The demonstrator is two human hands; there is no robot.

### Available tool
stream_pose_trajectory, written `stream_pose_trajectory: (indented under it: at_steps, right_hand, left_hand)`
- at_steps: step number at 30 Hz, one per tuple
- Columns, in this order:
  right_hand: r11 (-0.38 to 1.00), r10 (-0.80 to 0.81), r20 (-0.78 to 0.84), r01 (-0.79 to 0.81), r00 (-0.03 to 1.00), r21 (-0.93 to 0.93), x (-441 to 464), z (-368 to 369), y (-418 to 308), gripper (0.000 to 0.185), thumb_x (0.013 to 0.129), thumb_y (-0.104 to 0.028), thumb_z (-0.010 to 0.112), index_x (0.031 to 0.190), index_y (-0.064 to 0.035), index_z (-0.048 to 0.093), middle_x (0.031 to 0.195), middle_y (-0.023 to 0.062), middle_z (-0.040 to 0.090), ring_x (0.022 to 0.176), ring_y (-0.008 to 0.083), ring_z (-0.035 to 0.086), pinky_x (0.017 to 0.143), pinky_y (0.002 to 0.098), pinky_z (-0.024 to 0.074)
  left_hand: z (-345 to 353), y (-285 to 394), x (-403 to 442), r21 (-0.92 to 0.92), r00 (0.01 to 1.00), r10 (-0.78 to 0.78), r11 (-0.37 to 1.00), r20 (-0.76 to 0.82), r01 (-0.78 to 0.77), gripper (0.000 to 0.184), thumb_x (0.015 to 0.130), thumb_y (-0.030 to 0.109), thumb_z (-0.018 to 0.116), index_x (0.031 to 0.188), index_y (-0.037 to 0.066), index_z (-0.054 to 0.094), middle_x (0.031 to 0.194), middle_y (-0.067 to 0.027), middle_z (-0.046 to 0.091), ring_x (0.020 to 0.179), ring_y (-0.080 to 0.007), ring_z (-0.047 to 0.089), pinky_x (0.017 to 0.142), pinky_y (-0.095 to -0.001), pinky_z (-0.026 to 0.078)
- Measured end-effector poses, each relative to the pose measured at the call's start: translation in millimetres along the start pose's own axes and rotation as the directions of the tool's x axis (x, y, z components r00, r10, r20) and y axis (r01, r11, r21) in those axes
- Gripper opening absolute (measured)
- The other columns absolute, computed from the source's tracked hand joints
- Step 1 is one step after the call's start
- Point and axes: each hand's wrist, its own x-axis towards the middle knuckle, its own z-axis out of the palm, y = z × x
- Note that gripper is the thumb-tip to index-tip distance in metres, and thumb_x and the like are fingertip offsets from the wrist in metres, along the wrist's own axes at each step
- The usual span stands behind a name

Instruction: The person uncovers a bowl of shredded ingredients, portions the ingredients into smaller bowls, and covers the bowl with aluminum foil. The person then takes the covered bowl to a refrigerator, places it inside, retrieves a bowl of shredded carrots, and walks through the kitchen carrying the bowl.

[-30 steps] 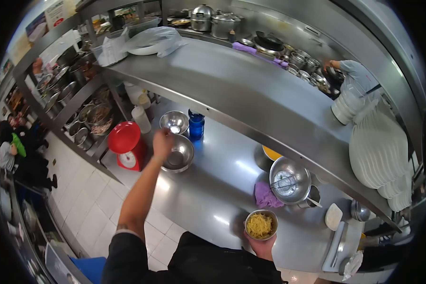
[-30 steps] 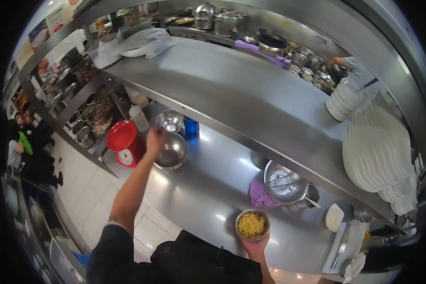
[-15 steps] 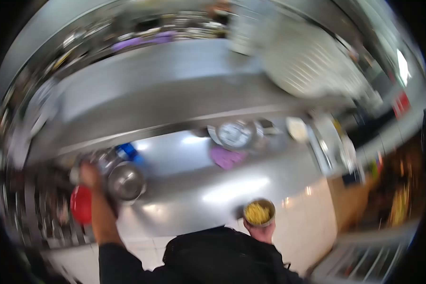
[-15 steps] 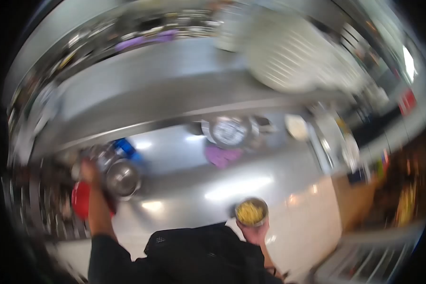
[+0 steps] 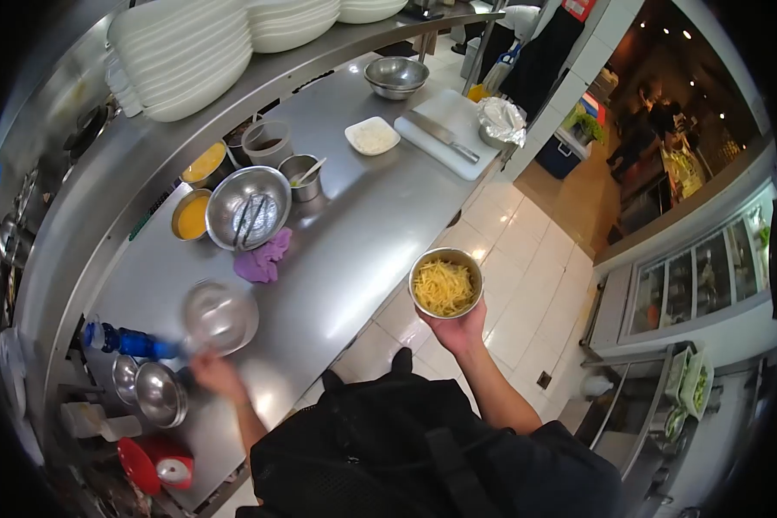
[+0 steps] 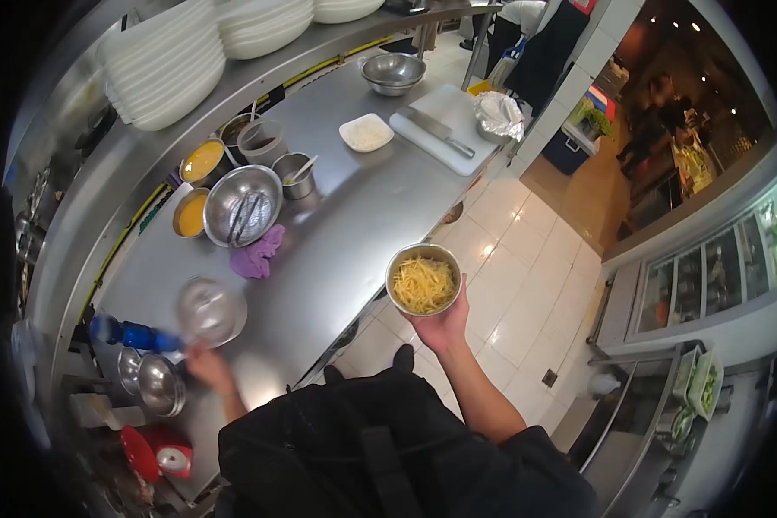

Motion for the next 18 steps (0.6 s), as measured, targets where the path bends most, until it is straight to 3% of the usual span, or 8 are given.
stream_pose_trajectory:
  at_steps: [1, 4, 6, 8, 10, 12, 14, 18]
  right_hand:
    - [0.999, -0.035, 0.028, 0.035, 0.999, 0.004, 2, 0, -19, 0.072, 0.099, -0.070, 0.034, 0.150, -0.0189, 0.042, 0.150, 0.0097, 0.047, 0.136, 0.0319, 0.047, 0.108, 0.0537, 0.0404]
    - [0.992, -0.127, -0.029, 0.128, 0.991, 0.011, 0, -7, -71, 0.070, 0.099, -0.068, 0.036, 0.148, -0.0187, 0.044, 0.148, 0.0095, 0.049, 0.134, 0.0314, 0.048, 0.107, 0.0535, 0.0414]
    - [0.989, -0.147, -0.083, 0.148, 0.986, 0.007, -4, -8, -105, 0.067, 0.099, -0.066, 0.039, 0.147, -0.0189, 0.045, 0.147, 0.0092, 0.049, 0.133, 0.0314, 0.048, 0.107, 0.0537, 0.0404]
    - [0.954, -0.299, -0.378, 0.284, 0.876, -0.095, -4, 3, -140, 0.066, 0.099, -0.066, 0.041, 0.145, -0.0191, 0.046, 0.146, 0.0083, 0.049, 0.133, 0.0306, 0.047, 0.107, 0.0527, 0.0397]
    - [0.929, -0.368, -0.317, 0.328, 0.874, -0.174, 5, 8, -176, 0.067, 0.098, -0.062, 0.046, 0.148, -0.0170, 0.040, 0.152, 0.0128, 0.041, 0.138, 0.0353, 0.041, 0.108, 0.0563, 0.0390]
    - [0.795, -0.560, -0.174, 0.466, 0.810, -0.390, 26, 28, -211, 0.065, 0.099, -0.062, 0.045, 0.147, -0.0174, 0.043, 0.149, 0.0128, 0.045, 0.137, 0.0328, 0.044, 0.107, 0.0575, 0.0389]
    - [0.773, -0.551, -0.026, 0.499, 0.834, -0.393, 61, 42, -238, 0.063, 0.100, -0.058, 0.048, 0.143, -0.0127, 0.047, 0.142, 0.0108, 0.052, 0.132, 0.0293, 0.050, 0.108, 0.0520, 0.0407]
    - [0.330, -0.584, 0.416, 0.672, 0.697, -0.663, 160, 48, -245, 0.053, 0.100, -0.037, 0.059, 0.139, -0.0025, 0.053, 0.131, 0.0104, 0.061, 0.120, 0.0212, 0.058, 0.105, 0.0383, 0.0437]
  left_hand:
    - [55, 45, -39, -0.508, 0.915, -0.362, 0.762, 0.180, 0.402, 0.009, 0.095, 0.012, 0.065, 0.095, 0.004, 0.060, 0.089, -0.0051, 0.059, 0.078, -0.0152, 0.059, 0.065, -0.0360, 0.056]
    - [171, 62, -119, -0.329, 0.596, -0.424, 0.550, 0.682, 0.768, 0.014, 0.097, 0.020, 0.062, 0.097, 0.007, 0.058, 0.092, -0.0065, 0.058, 0.084, -0.0181, 0.061, 0.073, -0.0395, 0.059]
    - [226, 92, -158, -0.285, 0.530, -0.399, 0.528, 0.748, 0.800, 0.016, 0.099, 0.020, 0.060, 0.095, 0.006, 0.056, 0.091, -0.0074, 0.058, 0.084, -0.0192, 0.062, 0.074, -0.0397, 0.059]
    - [279, 103, -185, -0.289, 0.557, -0.352, 0.584, 0.752, 0.759, 0.019, 0.101, 0.021, 0.058, 0.094, 0.004, 0.055, 0.092, -0.0077, 0.057, 0.082, -0.0194, 0.061, 0.075, -0.0404, 0.060]
    - [316, 129, -197, -0.307, 0.570, -0.343, 0.582, 0.747, 0.753, 0.019, 0.101, 0.021, 0.058, 0.092, 0.005, 0.054, 0.089, -0.0059, 0.056, 0.081, -0.0177, 0.059, 0.073, -0.0379, 0.059]
    - [342, 152, -205, -0.332, 0.585, -0.323, 0.582, 0.744, 0.743, 0.020, 0.102, 0.020, 0.059, 0.090, 0.005, 0.054, 0.086, -0.0040, 0.055, 0.080, -0.0160, 0.057, 0.071, -0.0355, 0.058]
    - [365, 171, -203, -0.252, 0.547, -0.334, 0.628, 0.767, 0.736, 0.020, 0.102, 0.022, 0.058, 0.091, 0.005, 0.054, 0.088, -0.0035, 0.054, 0.081, -0.0157, 0.056, 0.071, -0.0355, 0.058]
    - [405, 185, -201, -0.243, 0.543, -0.343, 0.628, 0.766, 0.739, 0.017, 0.102, 0.023, 0.057, 0.094, 0.008, 0.055, 0.089, -0.0013, 0.053, 0.080, -0.0140, 0.054, 0.069, -0.0345, 0.056]
